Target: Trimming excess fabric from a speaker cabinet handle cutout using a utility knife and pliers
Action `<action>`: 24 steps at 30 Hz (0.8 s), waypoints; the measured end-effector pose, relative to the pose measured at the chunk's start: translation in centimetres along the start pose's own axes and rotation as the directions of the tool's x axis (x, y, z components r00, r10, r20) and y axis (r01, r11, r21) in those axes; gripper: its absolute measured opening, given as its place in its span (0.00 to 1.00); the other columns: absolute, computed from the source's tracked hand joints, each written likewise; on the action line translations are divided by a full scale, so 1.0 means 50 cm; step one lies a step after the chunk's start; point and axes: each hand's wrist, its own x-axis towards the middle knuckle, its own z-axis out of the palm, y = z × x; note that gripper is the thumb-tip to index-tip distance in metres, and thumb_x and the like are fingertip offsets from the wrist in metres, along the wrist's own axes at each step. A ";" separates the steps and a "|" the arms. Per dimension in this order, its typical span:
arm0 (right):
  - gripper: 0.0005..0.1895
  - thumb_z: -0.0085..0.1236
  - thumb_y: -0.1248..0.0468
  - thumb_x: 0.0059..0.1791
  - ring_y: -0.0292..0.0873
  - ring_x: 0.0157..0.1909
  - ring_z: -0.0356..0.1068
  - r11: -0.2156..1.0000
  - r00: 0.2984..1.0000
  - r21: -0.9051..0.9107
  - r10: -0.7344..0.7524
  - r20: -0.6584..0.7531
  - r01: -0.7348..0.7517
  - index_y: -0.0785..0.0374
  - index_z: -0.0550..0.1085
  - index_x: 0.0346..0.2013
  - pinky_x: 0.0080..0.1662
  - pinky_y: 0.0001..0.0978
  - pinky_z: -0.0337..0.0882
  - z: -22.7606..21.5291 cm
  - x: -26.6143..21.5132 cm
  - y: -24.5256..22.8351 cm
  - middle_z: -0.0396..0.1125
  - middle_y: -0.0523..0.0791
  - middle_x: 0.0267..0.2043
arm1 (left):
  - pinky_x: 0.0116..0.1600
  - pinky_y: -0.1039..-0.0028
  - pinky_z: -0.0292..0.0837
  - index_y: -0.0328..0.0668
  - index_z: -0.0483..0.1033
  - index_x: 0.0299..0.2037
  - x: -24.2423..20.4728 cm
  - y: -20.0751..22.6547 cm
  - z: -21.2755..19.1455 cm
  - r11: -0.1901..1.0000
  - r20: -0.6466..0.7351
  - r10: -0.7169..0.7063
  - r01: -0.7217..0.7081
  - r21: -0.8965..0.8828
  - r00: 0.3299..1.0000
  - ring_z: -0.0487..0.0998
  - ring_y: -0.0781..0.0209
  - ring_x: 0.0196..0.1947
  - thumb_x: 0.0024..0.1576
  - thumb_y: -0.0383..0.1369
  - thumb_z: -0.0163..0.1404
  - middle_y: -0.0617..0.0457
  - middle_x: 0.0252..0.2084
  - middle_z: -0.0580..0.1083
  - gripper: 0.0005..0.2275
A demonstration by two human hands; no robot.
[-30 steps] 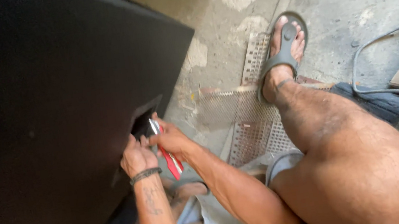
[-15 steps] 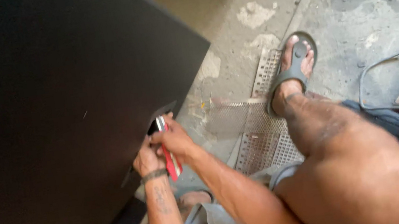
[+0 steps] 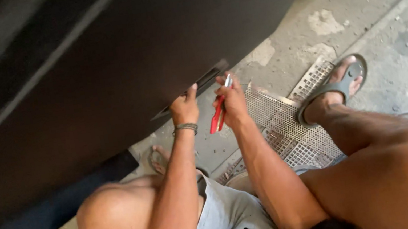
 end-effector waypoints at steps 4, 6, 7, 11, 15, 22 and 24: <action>0.49 0.51 0.73 0.39 0.40 0.16 0.70 0.994 0.999 -0.108 -0.004 0.047 0.009 0.50 0.53 0.76 0.20 0.23 0.70 0.020 -0.026 -0.021 0.56 0.51 0.73 | 0.62 0.47 0.71 0.28 0.72 0.59 0.012 -0.083 -0.007 0.987 0.003 0.118 -0.117 0.106 0.993 0.73 0.35 0.60 0.60 0.41 0.57 0.31 0.57 0.74 0.24; 0.51 0.53 0.73 0.40 0.41 0.18 0.71 0.991 0.999 -0.130 0.020 0.030 -0.016 0.45 0.53 0.76 0.19 0.24 0.68 0.023 -0.025 -0.027 0.54 0.52 0.75 | 0.62 0.46 0.71 0.31 0.70 0.62 0.021 -0.106 -0.004 0.983 0.069 0.119 -0.127 0.130 0.991 0.72 0.35 0.61 0.61 0.43 0.55 0.33 0.60 0.73 0.25; 0.51 0.53 0.73 0.40 0.41 0.18 0.71 0.991 1.000 -0.130 0.014 0.022 -0.011 0.45 0.53 0.76 0.19 0.24 0.68 0.021 -0.014 -0.014 0.54 0.52 0.75 | 0.62 0.46 0.71 0.31 0.70 0.62 0.022 -0.107 -0.007 0.983 0.078 0.121 -0.131 0.126 0.990 0.72 0.35 0.61 0.61 0.43 0.55 0.33 0.60 0.73 0.25; 0.52 0.53 0.75 0.39 0.42 0.16 0.70 0.989 1.000 -0.147 0.018 -0.005 -0.019 0.44 0.53 0.76 0.18 0.24 0.68 0.005 0.024 0.025 0.64 0.53 0.61 | 0.61 0.49 0.72 0.30 0.73 0.59 0.027 -0.115 0.002 0.974 0.052 0.163 -0.169 0.149 0.985 0.74 0.36 0.59 0.60 0.43 0.58 0.33 0.57 0.74 0.25; 0.52 0.55 0.75 0.40 0.40 0.17 0.70 0.991 0.999 -0.131 0.015 0.041 -0.009 0.42 0.52 0.76 0.20 0.25 0.68 -0.004 0.027 0.040 0.59 0.54 0.71 | 0.54 0.44 0.74 0.28 0.76 0.52 0.011 -0.044 -0.020 0.953 -0.022 0.235 -0.226 0.200 0.972 0.76 0.30 0.52 0.59 0.43 0.57 0.30 0.50 0.76 0.22; 0.50 0.55 0.74 0.41 0.41 0.15 0.69 0.988 0.996 -0.144 -0.035 0.081 0.047 0.47 0.53 0.76 0.17 0.25 0.69 -0.014 0.004 0.001 0.68 0.54 0.56 | 0.57 0.48 0.74 0.27 0.74 0.56 0.017 -0.065 -0.010 0.924 0.017 0.301 -0.296 0.243 0.953 0.76 0.33 0.54 0.60 0.43 0.57 0.30 0.53 0.76 0.23; 0.44 0.55 0.73 0.39 0.42 0.16 0.70 0.996 1.000 -0.084 0.026 -0.003 -0.026 0.52 0.60 0.71 0.16 0.28 0.67 -0.052 0.043 0.049 0.72 0.49 0.46 | 0.54 0.48 0.75 0.28 0.75 0.54 0.015 -0.071 -0.007 0.916 -0.006 0.300 -0.286 0.281 0.954 0.78 0.31 0.51 0.60 0.43 0.57 0.30 0.49 0.77 0.22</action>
